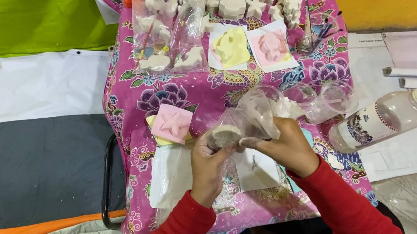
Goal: A person is removing paper backings and sanding the edges of small white plaster or clay casts on a table.
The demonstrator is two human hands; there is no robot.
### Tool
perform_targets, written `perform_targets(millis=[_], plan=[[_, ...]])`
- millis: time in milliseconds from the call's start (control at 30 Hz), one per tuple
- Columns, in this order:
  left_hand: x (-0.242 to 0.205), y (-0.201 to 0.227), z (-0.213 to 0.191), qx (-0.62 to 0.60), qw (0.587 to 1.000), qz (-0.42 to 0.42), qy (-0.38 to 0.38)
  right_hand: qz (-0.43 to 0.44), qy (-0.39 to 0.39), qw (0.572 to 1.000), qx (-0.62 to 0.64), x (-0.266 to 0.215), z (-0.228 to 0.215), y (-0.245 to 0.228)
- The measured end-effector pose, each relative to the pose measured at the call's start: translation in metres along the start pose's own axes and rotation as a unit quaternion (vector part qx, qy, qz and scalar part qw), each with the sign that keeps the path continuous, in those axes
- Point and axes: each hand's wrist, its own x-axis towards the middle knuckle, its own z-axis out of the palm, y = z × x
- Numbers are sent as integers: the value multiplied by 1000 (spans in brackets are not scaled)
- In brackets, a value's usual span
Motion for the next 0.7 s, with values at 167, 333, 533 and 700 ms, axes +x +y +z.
perform_targets(millis=[167,333,533,700], plan=[[2,-3,-6,-25,999,-19,22,-28,-41,997,-51,-2,-2,18],[0,1,-3,-34,999,-34,21,-31,-86,993,-80,-5,-4,31],[-1,-7,0,12,1000,7,-4,59,-143,983,-103,4,-7,-21],[-9,-4,4,-41,997,11,-71,127,-57,989,52,-8,7,9]])
